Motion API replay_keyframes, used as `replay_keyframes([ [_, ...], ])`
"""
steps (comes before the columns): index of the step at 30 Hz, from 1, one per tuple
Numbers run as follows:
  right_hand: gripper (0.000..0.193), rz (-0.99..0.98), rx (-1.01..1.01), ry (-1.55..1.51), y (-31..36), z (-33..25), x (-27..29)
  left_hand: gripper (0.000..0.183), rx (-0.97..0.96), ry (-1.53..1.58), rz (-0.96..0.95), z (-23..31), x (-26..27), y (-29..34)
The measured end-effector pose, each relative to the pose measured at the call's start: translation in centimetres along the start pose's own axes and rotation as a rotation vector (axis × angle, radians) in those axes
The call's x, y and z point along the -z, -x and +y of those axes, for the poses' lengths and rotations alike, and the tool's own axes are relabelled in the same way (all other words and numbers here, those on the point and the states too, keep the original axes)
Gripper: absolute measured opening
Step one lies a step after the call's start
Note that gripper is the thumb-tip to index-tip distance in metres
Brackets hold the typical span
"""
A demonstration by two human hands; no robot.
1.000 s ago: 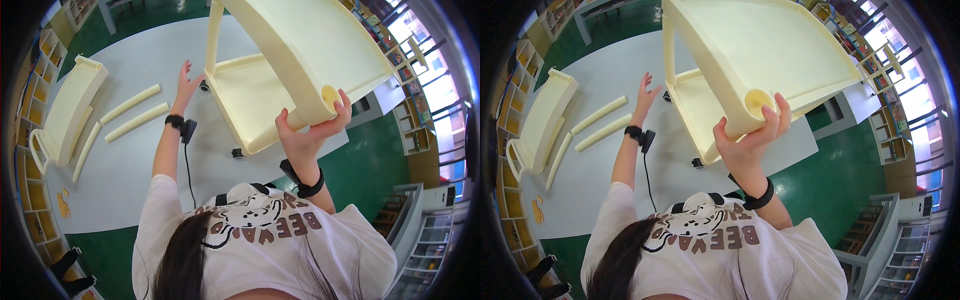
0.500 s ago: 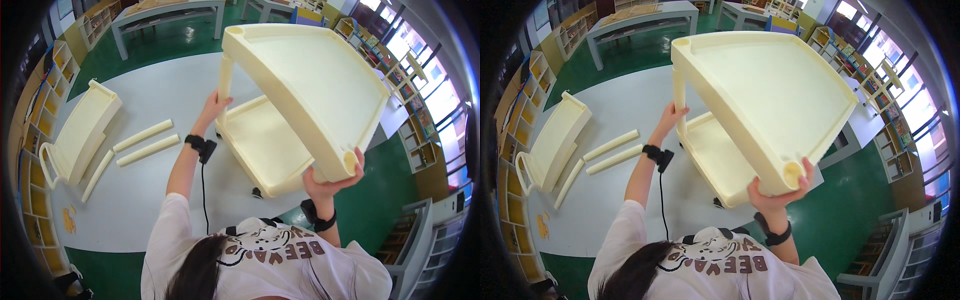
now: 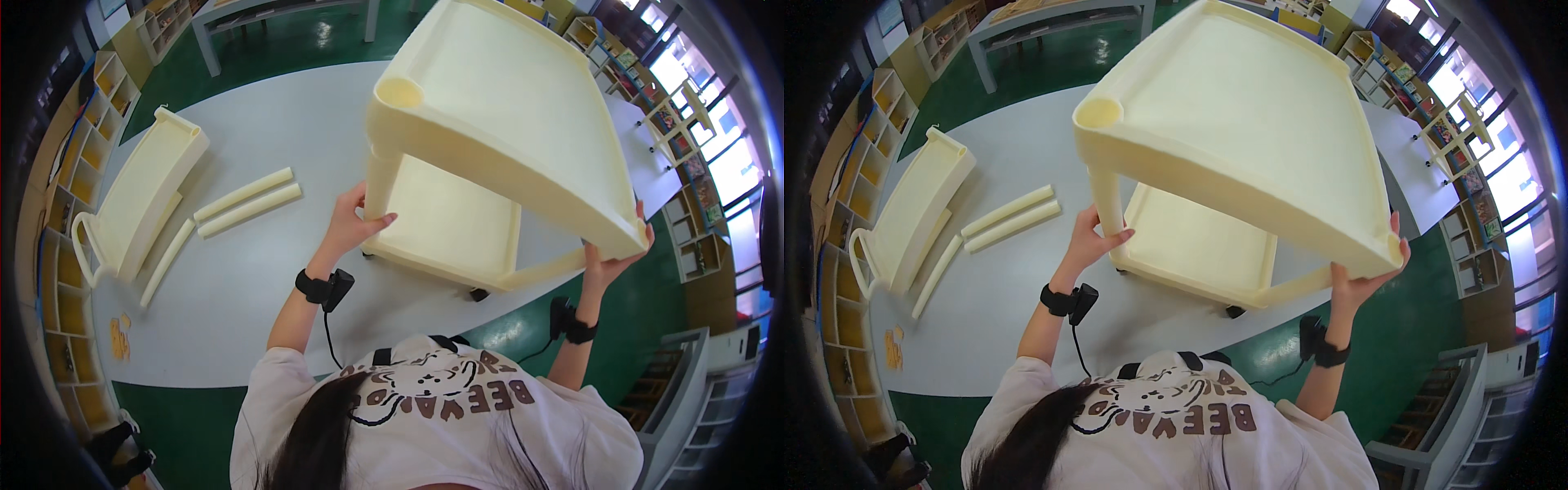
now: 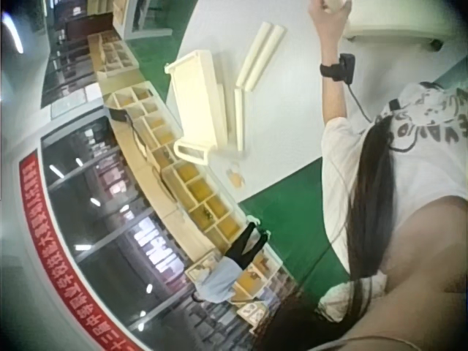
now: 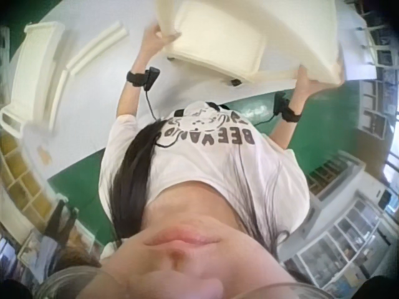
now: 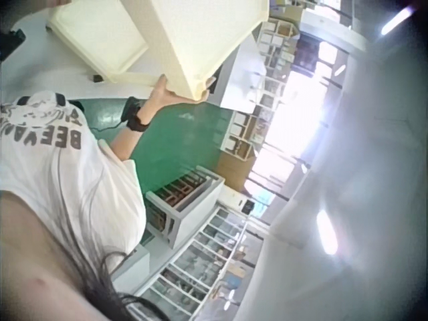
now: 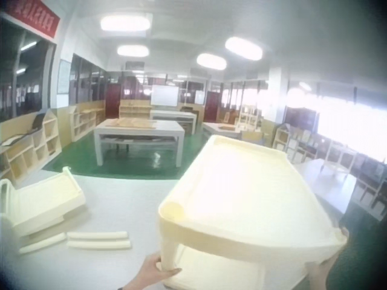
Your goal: Assembling a plastic utility cart by connecting shelves with support poles.
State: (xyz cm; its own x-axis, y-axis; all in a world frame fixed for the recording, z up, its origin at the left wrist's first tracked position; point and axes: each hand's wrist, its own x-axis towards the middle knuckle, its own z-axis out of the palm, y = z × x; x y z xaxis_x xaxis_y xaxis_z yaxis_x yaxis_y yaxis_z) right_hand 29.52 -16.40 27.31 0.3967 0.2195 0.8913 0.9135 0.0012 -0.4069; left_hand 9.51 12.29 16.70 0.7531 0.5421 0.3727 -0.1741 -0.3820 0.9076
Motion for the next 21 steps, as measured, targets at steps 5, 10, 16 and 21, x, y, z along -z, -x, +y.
replay_keyframes([
  [5,0.083,-0.069,-0.106,-0.178,-1.9,2.5,-0.3,0.051,-0.002,0.228,0.055,3.2,-1.2,1.9],
  [10,0.078,-0.155,-0.149,-0.245,-3.4,4.2,-0.9,0.048,-0.086,0.627,-0.045,8.1,-1.6,1.7],
  [16,0.075,-0.167,-0.200,-0.186,-4.2,6.2,-1.3,0.039,-0.320,0.633,-0.027,10.0,-3.1,1.4],
  [21,0.079,-0.153,-0.043,0.079,-5.3,5.7,-0.3,0.039,-0.304,0.612,-0.001,10.3,-3.7,1.7],
])
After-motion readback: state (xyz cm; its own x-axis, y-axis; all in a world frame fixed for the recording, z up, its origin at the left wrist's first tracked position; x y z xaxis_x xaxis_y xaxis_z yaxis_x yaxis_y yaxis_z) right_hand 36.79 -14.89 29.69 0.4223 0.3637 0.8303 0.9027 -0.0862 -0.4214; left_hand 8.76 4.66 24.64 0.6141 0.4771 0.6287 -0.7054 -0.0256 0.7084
